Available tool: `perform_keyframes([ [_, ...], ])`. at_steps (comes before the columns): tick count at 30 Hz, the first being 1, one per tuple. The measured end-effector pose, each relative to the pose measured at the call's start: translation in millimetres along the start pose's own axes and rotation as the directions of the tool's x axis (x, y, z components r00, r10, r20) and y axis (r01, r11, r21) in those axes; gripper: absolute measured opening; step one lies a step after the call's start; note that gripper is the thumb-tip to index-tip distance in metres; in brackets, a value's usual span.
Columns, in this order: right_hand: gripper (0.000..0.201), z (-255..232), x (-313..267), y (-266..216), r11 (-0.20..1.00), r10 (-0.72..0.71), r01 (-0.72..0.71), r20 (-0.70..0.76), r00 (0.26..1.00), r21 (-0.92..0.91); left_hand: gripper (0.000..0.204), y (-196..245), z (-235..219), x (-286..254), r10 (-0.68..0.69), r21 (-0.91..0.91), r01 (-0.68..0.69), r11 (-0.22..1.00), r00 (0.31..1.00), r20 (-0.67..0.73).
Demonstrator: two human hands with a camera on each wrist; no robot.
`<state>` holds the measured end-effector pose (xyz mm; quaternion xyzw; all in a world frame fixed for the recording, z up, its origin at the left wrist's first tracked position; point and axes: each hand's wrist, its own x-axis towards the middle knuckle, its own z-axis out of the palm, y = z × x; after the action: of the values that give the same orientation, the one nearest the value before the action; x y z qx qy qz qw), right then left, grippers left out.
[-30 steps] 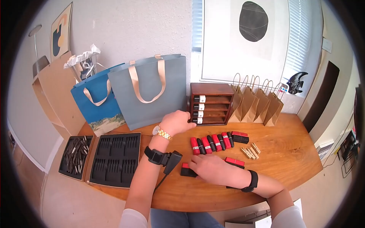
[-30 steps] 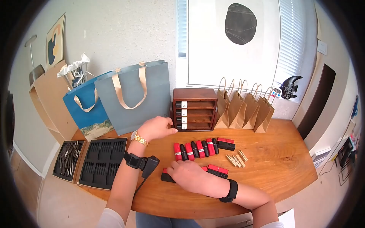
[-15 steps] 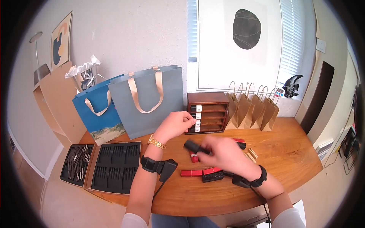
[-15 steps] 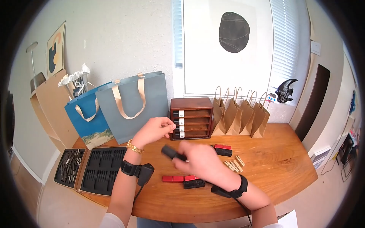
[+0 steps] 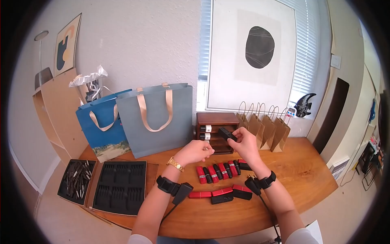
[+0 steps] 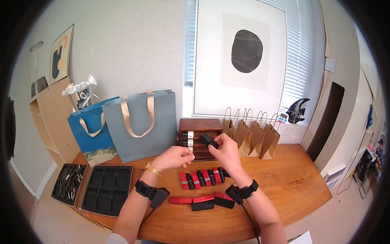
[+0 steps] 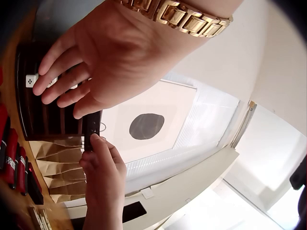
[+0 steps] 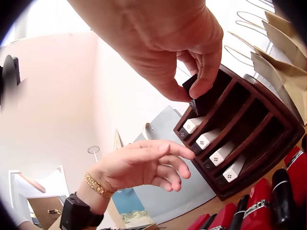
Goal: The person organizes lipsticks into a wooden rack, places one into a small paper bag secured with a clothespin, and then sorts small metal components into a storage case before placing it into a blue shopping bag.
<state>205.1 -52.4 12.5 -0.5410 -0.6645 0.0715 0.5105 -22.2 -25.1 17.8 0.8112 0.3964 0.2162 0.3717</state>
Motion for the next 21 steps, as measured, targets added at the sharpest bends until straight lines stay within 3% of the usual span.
perform_keyframes([
  [5,0.028,10,10,-8,1.0,0.0,0.0,0.024,1.0,-0.028,0.037,-10,-3,3,0.046,0.161,-0.029,0.986,0.994,-0.098],
  [6,0.028,14,12,-11,0.998,0.061,-0.062,0.021,0.998,0.029,0.037,-11,-4,3,0.072,0.203,-0.043,0.978,0.988,-0.136],
  [7,0.029,17,14,-13,0.989,0.122,-0.124,0.021,0.992,0.086,0.037,-11,-5,2,0.072,0.197,-0.044,0.979,0.988,-0.138],
  [11,0.03,42,24,4,0.988,0.097,-0.1,0.024,0.995,0.118,0.036,-6,-8,-2,0.07,0.211,-0.033,0.977,0.983,-0.171],
  [13,0.034,51,22,-4,0.856,0.177,-0.217,0.128,0.976,0.468,0.035,-7,-8,-2,0.068,0.205,-0.03,0.978,0.981,-0.18],
  [14,0.037,50,20,-8,0.829,0.218,-0.296,0.213,0.952,0.474,0.032,-10,-6,0,0.081,0.212,-0.045,0.976,0.983,-0.163],
  [17,0.036,48,15,-11,0.775,0.223,-0.344,0.28,0.934,0.531,0.032,-16,-1,3,0.127,0.238,-0.094,0.967,0.984,-0.128],
  [21,0.039,43,6,-6,0.777,0.135,-0.29,0.302,0.944,0.559,0.047,-15,2,4,0.175,0.239,-0.15,0.96,0.98,-0.09],
])
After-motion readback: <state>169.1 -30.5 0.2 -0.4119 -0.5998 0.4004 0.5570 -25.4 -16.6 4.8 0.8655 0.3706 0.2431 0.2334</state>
